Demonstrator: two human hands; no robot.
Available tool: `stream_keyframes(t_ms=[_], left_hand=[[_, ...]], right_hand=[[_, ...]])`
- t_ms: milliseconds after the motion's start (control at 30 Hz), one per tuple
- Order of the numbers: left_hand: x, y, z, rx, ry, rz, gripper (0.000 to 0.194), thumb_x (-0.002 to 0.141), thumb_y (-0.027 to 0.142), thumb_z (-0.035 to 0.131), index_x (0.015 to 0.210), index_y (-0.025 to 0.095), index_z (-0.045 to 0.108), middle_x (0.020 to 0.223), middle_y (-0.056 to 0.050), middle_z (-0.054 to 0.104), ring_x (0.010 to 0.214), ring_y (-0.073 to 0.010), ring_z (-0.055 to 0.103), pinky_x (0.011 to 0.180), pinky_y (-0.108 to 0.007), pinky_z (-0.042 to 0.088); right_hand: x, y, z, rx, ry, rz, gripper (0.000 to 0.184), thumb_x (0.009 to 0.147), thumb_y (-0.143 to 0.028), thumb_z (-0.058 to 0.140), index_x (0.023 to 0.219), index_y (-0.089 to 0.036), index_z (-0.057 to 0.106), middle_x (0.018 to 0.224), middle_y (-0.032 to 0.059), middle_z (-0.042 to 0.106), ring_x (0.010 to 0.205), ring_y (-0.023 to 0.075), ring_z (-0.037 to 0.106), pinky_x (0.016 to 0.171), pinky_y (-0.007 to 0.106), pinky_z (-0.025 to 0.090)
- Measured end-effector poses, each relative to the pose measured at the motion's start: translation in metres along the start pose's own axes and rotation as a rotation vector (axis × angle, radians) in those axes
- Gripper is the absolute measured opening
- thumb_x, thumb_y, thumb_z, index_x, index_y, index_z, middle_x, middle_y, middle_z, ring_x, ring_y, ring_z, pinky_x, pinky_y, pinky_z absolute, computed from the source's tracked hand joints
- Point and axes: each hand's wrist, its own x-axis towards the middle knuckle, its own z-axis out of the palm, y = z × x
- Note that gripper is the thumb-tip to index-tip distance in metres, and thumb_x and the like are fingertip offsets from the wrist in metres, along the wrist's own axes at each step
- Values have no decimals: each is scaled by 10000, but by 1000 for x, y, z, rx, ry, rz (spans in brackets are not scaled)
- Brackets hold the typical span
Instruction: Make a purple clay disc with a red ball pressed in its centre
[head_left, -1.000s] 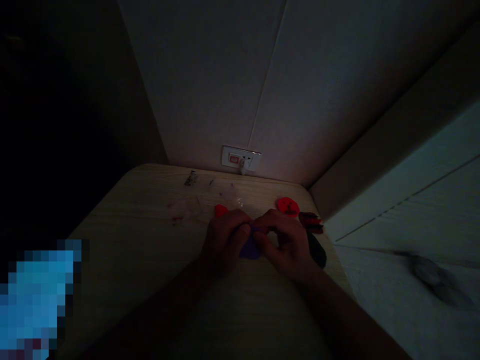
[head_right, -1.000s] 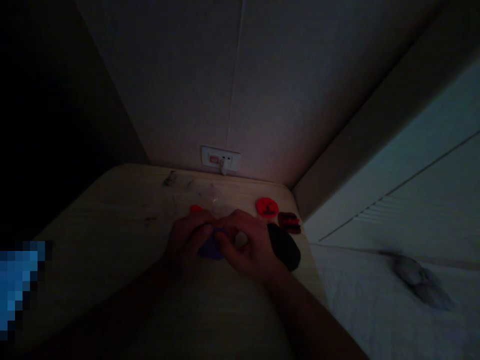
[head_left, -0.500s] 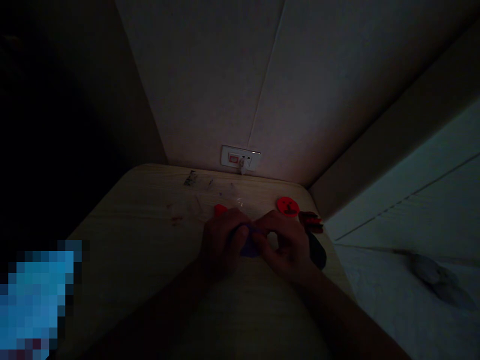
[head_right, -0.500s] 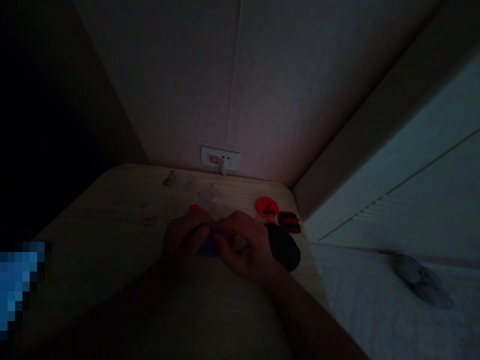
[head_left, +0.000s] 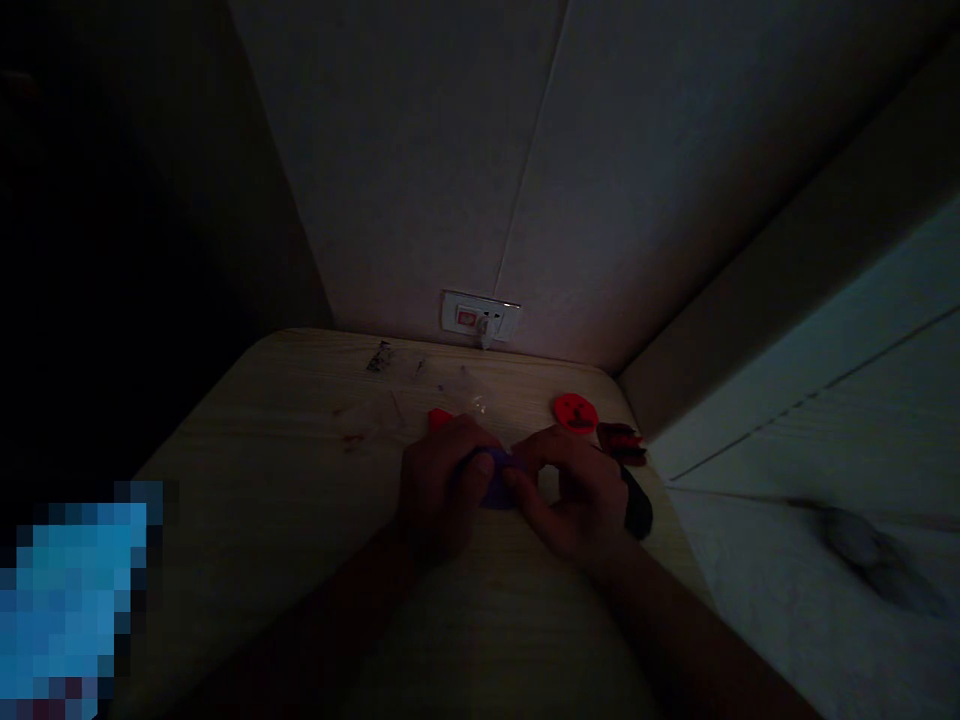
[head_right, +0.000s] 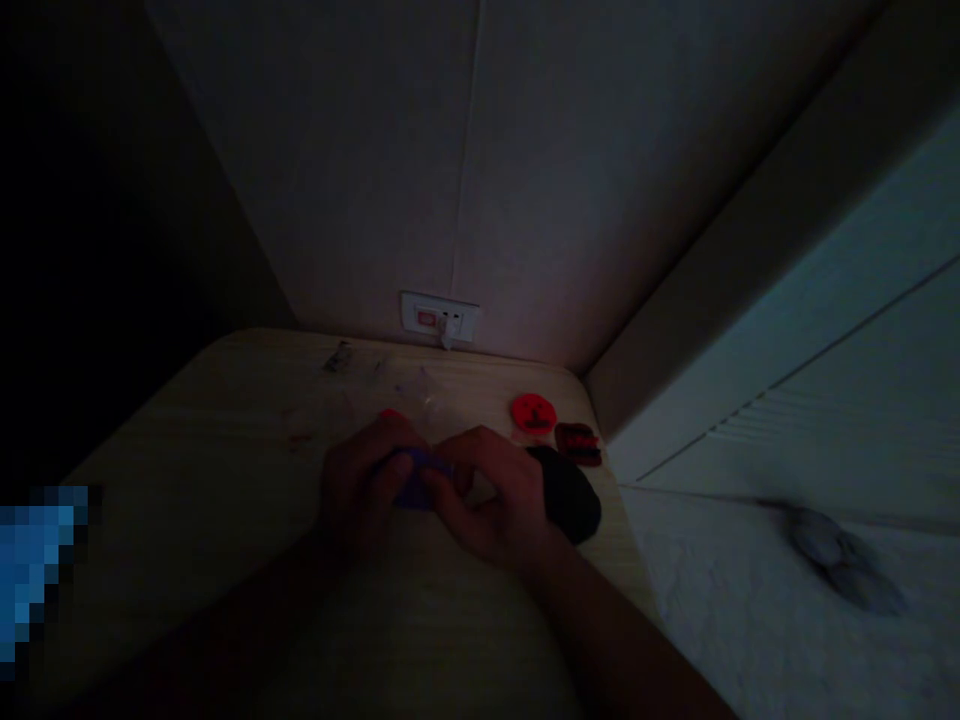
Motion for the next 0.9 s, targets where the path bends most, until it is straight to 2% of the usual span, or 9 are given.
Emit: stream_keyframes(t_ms=[200, 433, 600, 733, 900], left_hand=[[0, 1, 0, -6, 22, -48, 203, 956, 218, 473, 830, 193, 630, 746, -23, 610, 697, -162, 586, 669, -318, 444], [-2, 1, 1, 34, 23, -85, 188, 956, 260, 502, 810, 195, 601, 728, -12, 593, 667, -157, 563, 655, -314, 432], [-2, 0, 2, 76, 44, -46, 183, 938, 248, 508, 788, 199, 602, 716, -15, 584, 659, -160, 557, 659, -322, 436], [-2, 1, 3, 70, 65, 11, 150, 933, 226, 511, 827, 205, 616, 751, -20, 612, 697, -166, 572, 683, -323, 458], [-4, -1, 2, -19, 82, 77, 119, 926, 215, 504, 896, 201, 619, 781, -20, 602, 731, -170, 572, 682, -325, 456]], right_hand=[[0, 0, -1, -59, 5, -31, 166, 866, -137, 774, 988, -245, 745, 834, 34, 754, 702, 177, 705, 588, 306, 581], [4, -2, -2, -18, -50, -19, 194, 877, -149, 768, 1053, -233, 774, 890, 62, 748, 739, 183, 712, 583, 297, 591], [4, -3, 0, 7, -69, -17, 214, 871, -108, 742, 1056, -214, 752, 871, 63, 720, 716, 171, 676, 604, 301, 574], [2, -2, 3, 48, 6, -15, 278, 863, -92, 732, 1109, -217, 700, 724, 8, 644, 689, 173, 639, 655, 323, 570], [2, -4, -1, -40, -53, -91, 291, 878, -66, 702, 1144, -186, 700, 935, 83, 697, 788, 179, 667, 656, 301, 571]])
